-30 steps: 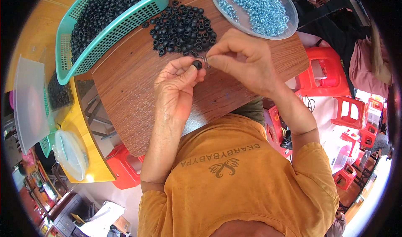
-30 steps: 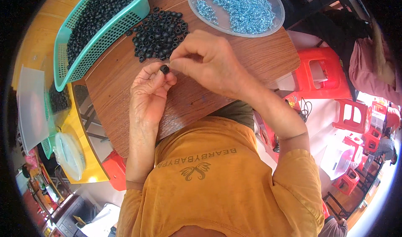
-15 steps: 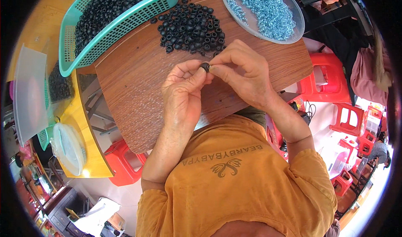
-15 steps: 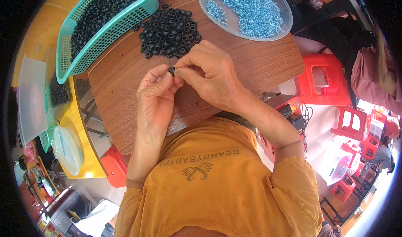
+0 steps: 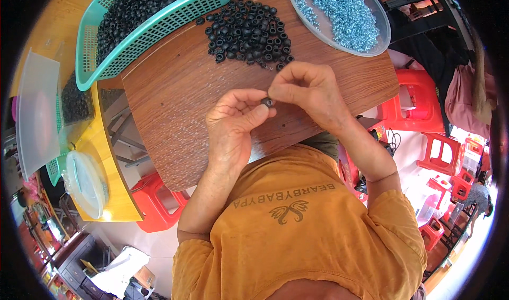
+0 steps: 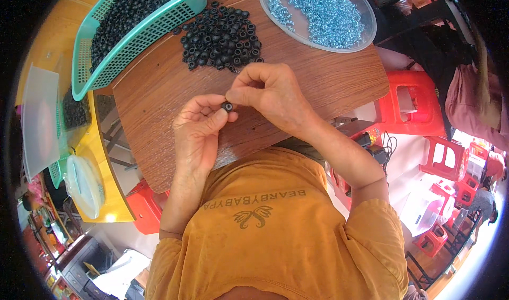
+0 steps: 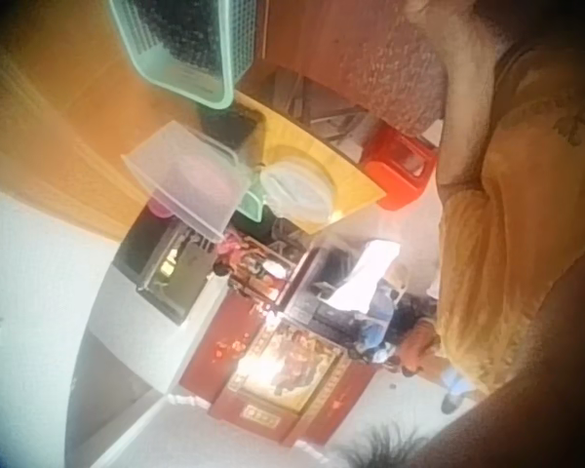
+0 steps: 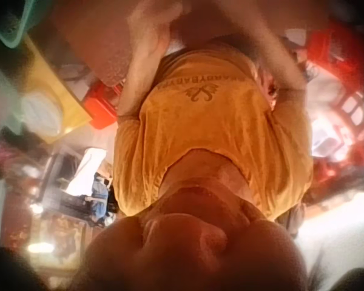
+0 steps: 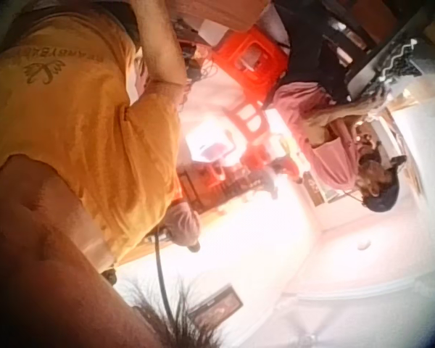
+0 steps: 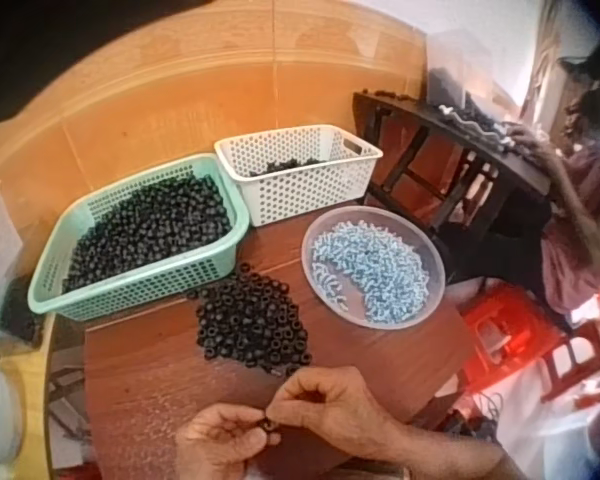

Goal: The person inserts small silver metallic pins into black plastic cylindrical components. They pick up a black component, insert a pin from a nearby tray, and place the assembled unit into a green basket. The process is repeated continuously throughout the clip.

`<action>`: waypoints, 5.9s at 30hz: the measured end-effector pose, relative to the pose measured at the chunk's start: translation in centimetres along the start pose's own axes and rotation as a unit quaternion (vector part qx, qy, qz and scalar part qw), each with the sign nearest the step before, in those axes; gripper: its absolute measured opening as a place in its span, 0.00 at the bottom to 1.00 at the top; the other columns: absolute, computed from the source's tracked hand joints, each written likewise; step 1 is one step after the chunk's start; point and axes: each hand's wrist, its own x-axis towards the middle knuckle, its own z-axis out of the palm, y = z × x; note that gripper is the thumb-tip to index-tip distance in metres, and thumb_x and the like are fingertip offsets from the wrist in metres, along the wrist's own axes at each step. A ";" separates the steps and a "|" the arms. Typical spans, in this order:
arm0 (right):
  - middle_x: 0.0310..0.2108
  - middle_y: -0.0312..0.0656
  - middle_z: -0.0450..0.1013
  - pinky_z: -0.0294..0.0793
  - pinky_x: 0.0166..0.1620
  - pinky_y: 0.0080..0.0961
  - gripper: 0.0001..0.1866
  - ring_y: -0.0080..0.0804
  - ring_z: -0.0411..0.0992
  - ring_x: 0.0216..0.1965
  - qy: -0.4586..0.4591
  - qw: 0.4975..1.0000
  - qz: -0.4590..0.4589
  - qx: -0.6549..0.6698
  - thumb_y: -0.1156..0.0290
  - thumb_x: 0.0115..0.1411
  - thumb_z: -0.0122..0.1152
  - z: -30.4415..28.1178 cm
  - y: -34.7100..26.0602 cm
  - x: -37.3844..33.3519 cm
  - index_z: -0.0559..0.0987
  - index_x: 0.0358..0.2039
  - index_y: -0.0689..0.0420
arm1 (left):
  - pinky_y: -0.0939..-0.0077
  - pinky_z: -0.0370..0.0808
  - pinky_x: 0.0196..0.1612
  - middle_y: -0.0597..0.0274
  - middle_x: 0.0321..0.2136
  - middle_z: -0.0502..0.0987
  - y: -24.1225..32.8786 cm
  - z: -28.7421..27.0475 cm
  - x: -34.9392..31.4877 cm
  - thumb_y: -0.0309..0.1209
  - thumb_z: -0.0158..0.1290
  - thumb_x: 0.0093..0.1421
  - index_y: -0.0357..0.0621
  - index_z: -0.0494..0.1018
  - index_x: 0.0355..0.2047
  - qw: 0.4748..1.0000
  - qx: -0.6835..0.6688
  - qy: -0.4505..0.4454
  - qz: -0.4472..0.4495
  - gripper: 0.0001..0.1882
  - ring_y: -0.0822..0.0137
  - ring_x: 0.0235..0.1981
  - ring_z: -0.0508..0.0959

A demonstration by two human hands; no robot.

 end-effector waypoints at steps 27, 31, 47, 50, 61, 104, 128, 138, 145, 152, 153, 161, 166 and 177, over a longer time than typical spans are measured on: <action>0.24 0.43 0.65 0.61 0.33 0.31 0.05 0.37 0.62 0.30 0.005 0.763 -0.403 -0.506 0.72 0.42 0.57 3.5 1.8 4.3 0.73 0.21 0.58 | 0.74 0.75 0.35 0.50 0.33 0.77 1.3 -2.7 0.5 0.15 0.53 0.54 0.31 0.72 0.36 0.995 -0.089 0.040 0.035 0.09 0.63 0.35 0.78; 0.24 0.42 0.66 0.63 0.33 0.34 0.07 0.41 0.63 0.30 0.030 0.833 -0.368 -0.411 0.75 0.42 0.59 2.9 1.9 3.8 0.73 0.25 0.58 | 0.74 0.76 0.35 0.50 0.32 0.77 1.2 -2.5 0.6 0.15 0.53 0.54 0.31 0.72 0.36 0.994 -0.093 0.047 0.034 0.09 0.63 0.34 0.78; 0.26 0.39 0.71 0.67 0.34 0.29 0.08 0.37 0.67 0.30 0.057 0.935 -0.295 -0.190 0.78 0.45 0.64 2.0 0.1 1.4 0.79 0.29 0.56 | 0.73 0.75 0.37 0.53 0.32 0.77 0.8 -0.8 1.1 0.16 0.53 0.54 0.31 0.72 0.37 0.993 -0.109 0.033 0.021 0.09 0.63 0.30 0.77; 0.26 0.39 0.71 0.68 0.34 0.27 0.08 0.36 0.68 0.30 0.069 0.959 -0.244 -0.128 0.78 0.44 0.65 2.0 0.2 1.2 0.79 0.29 0.57 | 0.70 0.74 0.39 0.53 0.32 0.76 0.8 -0.7 1.0 0.17 0.53 0.55 0.32 0.71 0.38 0.995 -0.095 0.020 0.025 0.10 0.63 0.31 0.76; 0.24 0.38 0.73 0.69 0.33 0.24 0.08 0.31 0.70 0.29 0.087 0.945 -0.279 -0.144 0.78 0.44 0.66 1.6 0.3 0.7 0.79 0.28 0.58 | 0.76 0.75 0.37 0.54 0.32 0.77 0.6 0.0 1.0 0.16 0.54 0.54 0.31 0.72 0.37 0.996 -0.077 0.025 0.041 0.10 0.65 0.30 0.77; 0.25 0.39 0.72 0.67 0.30 0.28 0.11 0.36 0.68 0.29 0.175 0.906 -0.324 -0.210 0.82 0.43 0.63 2.2 1.5 -0.2 0.79 0.29 0.58 | 0.76 0.75 0.36 0.54 0.29 0.77 -0.1 0.5 1.2 0.17 0.54 0.54 0.31 0.72 0.36 0.994 -0.081 0.070 -0.009 0.09 0.64 0.28 0.78; 0.28 0.44 0.71 0.68 0.28 0.29 0.18 0.40 0.67 0.28 0.195 0.870 -0.404 -0.204 0.83 0.34 0.62 1.7 1.8 -0.5 0.76 0.31 0.64 | 0.82 0.73 0.39 0.56 0.31 0.77 0.4 2.5 0.6 0.14 0.55 0.51 0.30 0.72 0.36 0.998 -0.011 0.065 0.003 0.11 0.71 0.32 0.76; 0.26 0.45 0.71 0.68 0.27 0.28 0.15 0.40 0.68 0.25 0.176 0.845 -0.457 -0.213 0.81 0.36 0.64 1.4 2.0 0.0 0.76 0.30 0.66 | 0.83 0.74 0.40 0.55 0.31 0.77 0.6 3.2 0.7 0.13 0.55 0.51 0.30 0.71 0.38 0.998 -0.027 0.058 0.001 0.12 0.72 0.32 0.77; 0.26 0.44 0.72 0.68 0.29 0.30 0.16 0.40 0.68 0.27 0.184 0.861 -0.409 -0.239 0.81 0.37 0.67 0.0 2.3 -0.5 0.76 0.30 0.63 | 0.83 0.73 0.40 0.54 0.34 0.78 0.0 2.5 0.3 0.15 0.53 0.54 0.30 0.70 0.40 0.993 0.085 0.057 0.055 0.12 0.73 0.34 0.77; 0.29 0.45 0.74 0.70 0.33 0.27 0.11 0.35 0.71 0.29 0.226 0.834 -0.377 -0.334 0.79 0.47 0.64 -6.3 -3.5 4.1 0.79 0.34 0.60 | 0.83 0.72 0.38 0.60 0.35 0.76 1.3 -0.7 2.6 0.16 0.54 0.54 0.35 0.73 0.41 0.871 0.438 0.090 0.206 0.13 0.74 0.35 0.74; 0.28 0.46 0.74 0.70 0.33 0.28 0.10 0.35 0.71 0.29 0.230 0.838 -0.373 -0.326 0.79 0.47 0.62 -7.0 -4.4 5.3 0.79 0.33 0.62 | 0.83 0.72 0.38 0.60 0.35 0.76 1.7 -0.7 2.9 0.16 0.54 0.53 0.35 0.73 0.40 0.877 0.423 0.102 0.203 0.13 0.74 0.35 0.74; 0.23 0.55 0.74 0.72 0.32 0.34 0.10 0.48 0.74 0.28 0.275 0.819 -0.354 -0.358 0.77 0.44 0.56 -8.4 -9.4 16.8 0.78 0.28 0.68 | 0.81 0.74 0.32 0.61 0.31 0.77 3.0 -5.1 4.7 0.19 0.57 0.50 0.36 0.74 0.37 0.830 0.467 0.182 0.246 0.13 0.75 0.27 0.76; 0.24 0.61 0.73 0.72 0.36 0.43 0.09 0.56 0.74 0.30 0.305 0.737 -0.360 -0.484 0.80 0.43 0.51 -11.9 -7.6 25.5 0.79 0.25 0.66 | 0.70 0.72 0.29 0.57 0.28 0.74 2.8 -2.3 6.8 0.24 0.64 0.43 0.40 0.74 0.34 0.700 0.621 0.140 0.323 0.16 0.65 0.23 0.74; 0.24 0.57 0.72 0.70 0.35 0.44 0.06 0.54 0.72 0.30 0.248 0.741 -0.436 -0.447 0.76 0.45 0.55 -10.1 -6.3 19.9 0.76 0.23 0.66 | 0.73 0.72 0.28 0.60 0.27 0.76 2.5 -3.0 7.8 0.23 0.60 0.47 0.41 0.75 0.32 0.588 0.706 0.082 0.386 0.10 0.65 0.25 0.76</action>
